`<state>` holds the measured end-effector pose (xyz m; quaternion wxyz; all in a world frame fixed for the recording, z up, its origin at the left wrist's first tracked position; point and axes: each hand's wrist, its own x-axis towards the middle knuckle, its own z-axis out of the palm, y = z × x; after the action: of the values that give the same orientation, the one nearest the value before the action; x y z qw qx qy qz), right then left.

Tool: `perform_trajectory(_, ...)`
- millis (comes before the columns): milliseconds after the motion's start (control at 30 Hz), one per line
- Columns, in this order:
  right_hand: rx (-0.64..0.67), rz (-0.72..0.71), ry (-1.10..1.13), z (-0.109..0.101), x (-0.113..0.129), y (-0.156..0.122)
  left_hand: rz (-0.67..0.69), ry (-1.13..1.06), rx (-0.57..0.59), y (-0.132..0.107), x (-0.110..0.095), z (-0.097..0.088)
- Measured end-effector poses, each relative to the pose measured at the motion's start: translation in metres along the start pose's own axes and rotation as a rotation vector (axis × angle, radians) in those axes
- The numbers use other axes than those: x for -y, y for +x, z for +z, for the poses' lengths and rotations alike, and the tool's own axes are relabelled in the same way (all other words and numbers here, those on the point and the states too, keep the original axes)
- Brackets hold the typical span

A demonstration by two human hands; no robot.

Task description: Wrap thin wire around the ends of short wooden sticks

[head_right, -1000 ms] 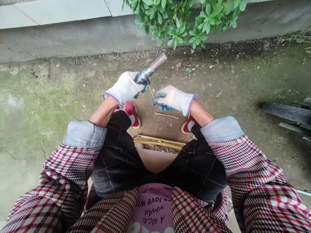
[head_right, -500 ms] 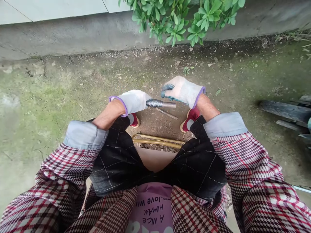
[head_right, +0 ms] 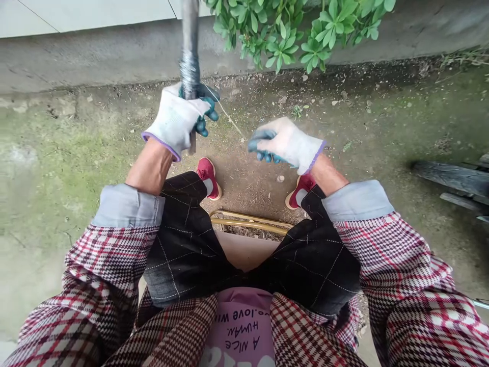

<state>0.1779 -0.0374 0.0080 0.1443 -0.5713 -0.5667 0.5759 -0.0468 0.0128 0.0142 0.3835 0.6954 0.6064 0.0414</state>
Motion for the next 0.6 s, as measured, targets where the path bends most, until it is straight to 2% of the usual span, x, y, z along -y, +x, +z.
perform_trajectory(100, 0.230, 0.007, -0.064, 0.013, 0.006, -0.013, -0.019, 0.116, -0.076, 0.000, 0.003, 0.007)
perform_trajectory(200, 0.297, 0.006, -0.073, 0.015, 0.009, -0.020, -0.030, 0.507, -0.060, -0.001, 0.009, 0.019)
perform_trajectory(300, 0.195, -0.028, -0.094, 0.006, 0.006, -0.019, 0.009, 0.714, 0.049, -0.003, 0.014, 0.036)
perform_trajectory(467, -0.056, -0.094, -0.278, -0.018, -0.009, -0.002, 0.158, 0.802, 0.302, -0.012, 0.008, 0.068)
perform_trajectory(600, -0.200, -0.030, -0.427, -0.027, -0.020, 0.013, 0.206, 0.819, 0.335, -0.016, -0.001, 0.070)
